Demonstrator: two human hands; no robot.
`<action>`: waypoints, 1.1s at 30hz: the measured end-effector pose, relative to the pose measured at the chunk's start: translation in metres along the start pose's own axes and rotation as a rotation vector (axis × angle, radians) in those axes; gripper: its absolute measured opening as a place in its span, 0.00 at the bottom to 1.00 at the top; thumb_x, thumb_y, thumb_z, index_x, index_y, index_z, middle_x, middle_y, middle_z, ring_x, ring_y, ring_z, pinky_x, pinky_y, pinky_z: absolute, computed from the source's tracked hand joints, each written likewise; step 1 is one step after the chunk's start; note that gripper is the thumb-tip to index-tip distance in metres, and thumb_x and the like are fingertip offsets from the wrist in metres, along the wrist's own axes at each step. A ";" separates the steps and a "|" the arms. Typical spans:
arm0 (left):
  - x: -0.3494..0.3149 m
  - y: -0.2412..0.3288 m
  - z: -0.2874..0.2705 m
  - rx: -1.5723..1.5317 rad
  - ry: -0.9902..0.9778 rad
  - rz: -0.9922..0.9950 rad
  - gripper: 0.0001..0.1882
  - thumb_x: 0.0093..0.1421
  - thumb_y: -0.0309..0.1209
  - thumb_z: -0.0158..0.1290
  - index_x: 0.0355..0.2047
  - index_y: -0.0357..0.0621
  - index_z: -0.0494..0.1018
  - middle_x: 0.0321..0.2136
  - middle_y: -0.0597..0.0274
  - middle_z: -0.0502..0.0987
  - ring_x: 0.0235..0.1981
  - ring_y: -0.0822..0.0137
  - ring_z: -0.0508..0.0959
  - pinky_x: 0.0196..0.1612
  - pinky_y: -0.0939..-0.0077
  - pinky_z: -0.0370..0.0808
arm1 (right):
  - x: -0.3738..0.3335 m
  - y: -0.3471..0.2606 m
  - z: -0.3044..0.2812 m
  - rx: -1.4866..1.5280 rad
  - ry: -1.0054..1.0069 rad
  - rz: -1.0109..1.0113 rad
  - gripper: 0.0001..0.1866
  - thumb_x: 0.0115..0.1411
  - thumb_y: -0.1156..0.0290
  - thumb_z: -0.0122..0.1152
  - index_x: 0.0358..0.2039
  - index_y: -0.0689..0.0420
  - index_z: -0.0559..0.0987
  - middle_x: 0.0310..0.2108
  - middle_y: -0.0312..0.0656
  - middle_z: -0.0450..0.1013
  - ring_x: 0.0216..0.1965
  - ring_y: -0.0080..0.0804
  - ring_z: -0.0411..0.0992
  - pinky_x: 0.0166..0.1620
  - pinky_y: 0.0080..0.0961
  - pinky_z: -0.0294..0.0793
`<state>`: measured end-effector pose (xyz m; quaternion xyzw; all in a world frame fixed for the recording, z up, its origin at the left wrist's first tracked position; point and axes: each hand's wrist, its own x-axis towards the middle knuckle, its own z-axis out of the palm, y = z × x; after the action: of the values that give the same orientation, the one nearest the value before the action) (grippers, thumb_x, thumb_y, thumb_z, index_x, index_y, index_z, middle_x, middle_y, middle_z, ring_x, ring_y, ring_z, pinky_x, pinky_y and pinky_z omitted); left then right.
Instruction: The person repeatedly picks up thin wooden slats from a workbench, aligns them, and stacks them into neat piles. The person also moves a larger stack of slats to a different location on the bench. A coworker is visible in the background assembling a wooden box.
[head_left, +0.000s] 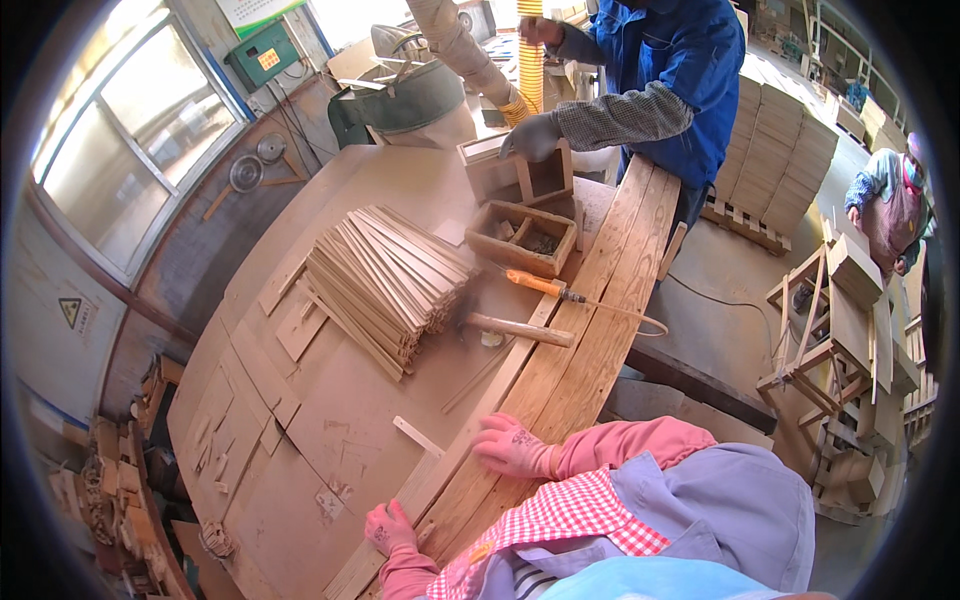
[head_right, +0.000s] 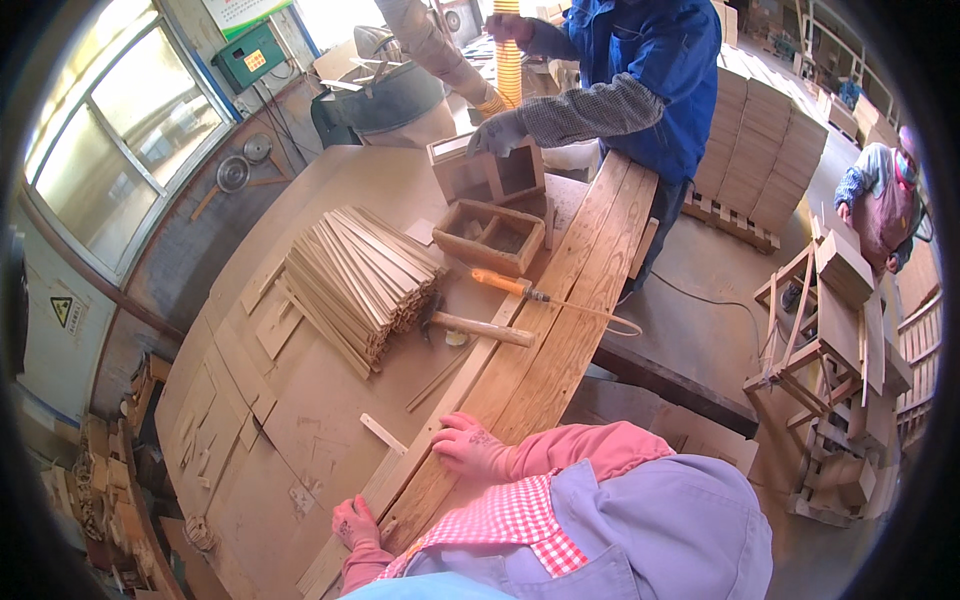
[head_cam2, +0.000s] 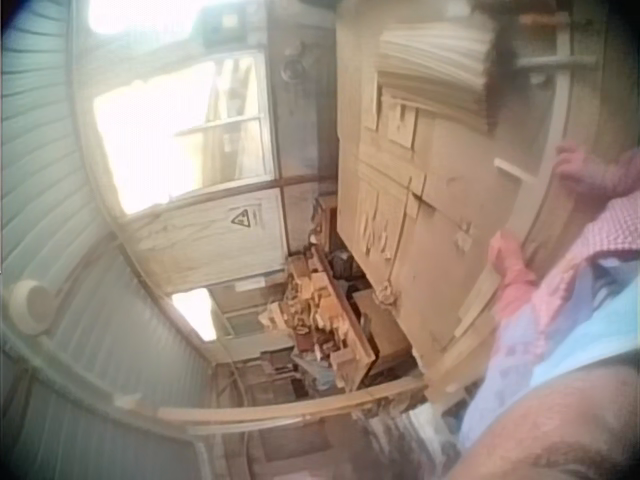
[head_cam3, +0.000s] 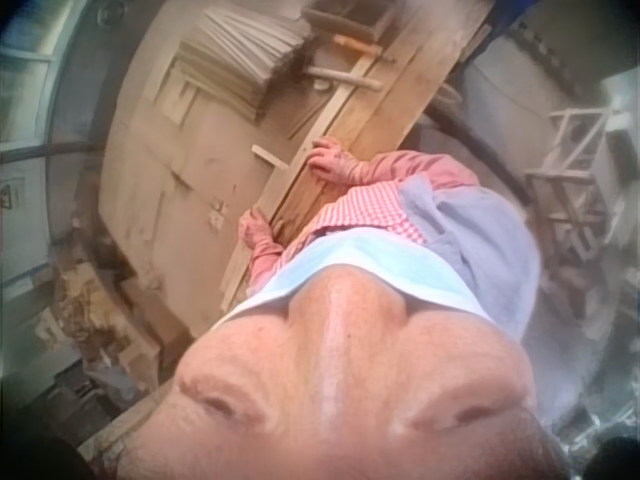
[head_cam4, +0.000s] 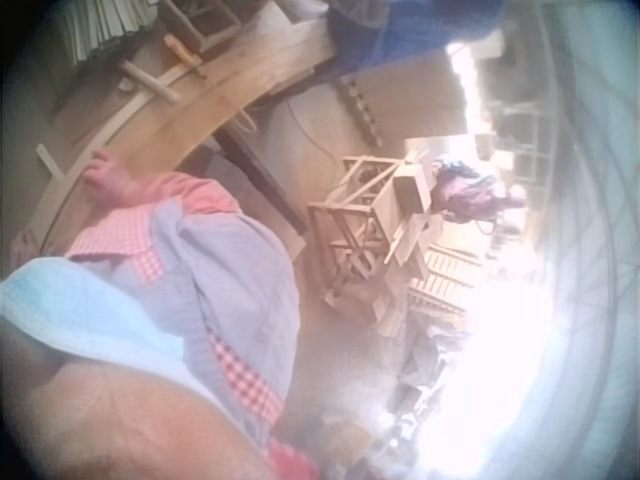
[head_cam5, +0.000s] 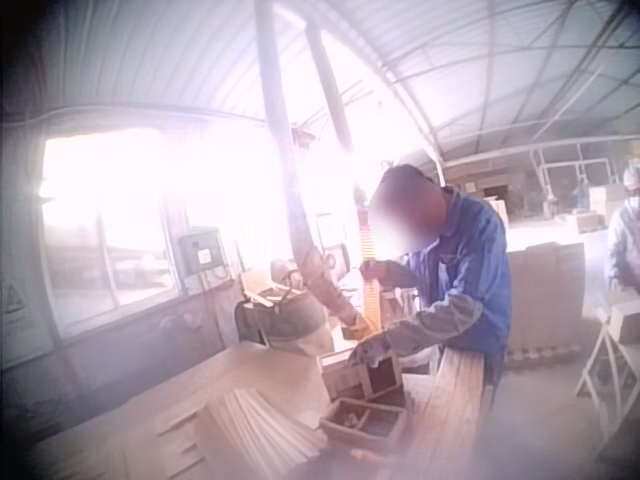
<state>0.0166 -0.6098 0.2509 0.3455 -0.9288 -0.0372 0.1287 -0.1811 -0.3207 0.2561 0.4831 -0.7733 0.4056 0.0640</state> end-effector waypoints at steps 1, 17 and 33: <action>0.000 0.000 0.001 0.009 0.000 -0.006 0.18 0.65 0.45 0.55 0.39 0.42 0.80 0.38 0.47 0.79 0.42 0.46 0.78 0.47 0.52 0.73 | 0.000 0.000 0.000 0.005 0.002 -0.001 0.12 0.54 0.68 0.63 0.40 0.54 0.81 0.48 0.37 0.76 0.61 0.50 0.64 0.66 0.52 0.61; 0.000 0.002 -0.003 0.017 -0.035 -0.026 0.16 0.64 0.43 0.56 0.40 0.42 0.80 0.39 0.48 0.79 0.44 0.47 0.78 0.49 0.53 0.73 | 0.000 -0.001 -0.002 -0.020 -0.006 0.009 0.12 0.55 0.67 0.63 0.41 0.54 0.81 0.48 0.36 0.75 0.61 0.48 0.65 0.66 0.52 0.60; 0.000 -0.001 0.002 0.011 -0.018 -0.013 0.18 0.65 0.45 0.55 0.39 0.43 0.80 0.39 0.48 0.79 0.44 0.46 0.78 0.49 0.52 0.72 | -0.001 0.000 0.001 -0.007 0.001 0.007 0.13 0.54 0.67 0.63 0.40 0.54 0.81 0.48 0.37 0.75 0.61 0.49 0.64 0.65 0.52 0.61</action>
<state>0.0171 -0.6107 0.2487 0.3517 -0.9279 -0.0358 0.1183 -0.1805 -0.3207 0.2554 0.4802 -0.7762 0.4034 0.0646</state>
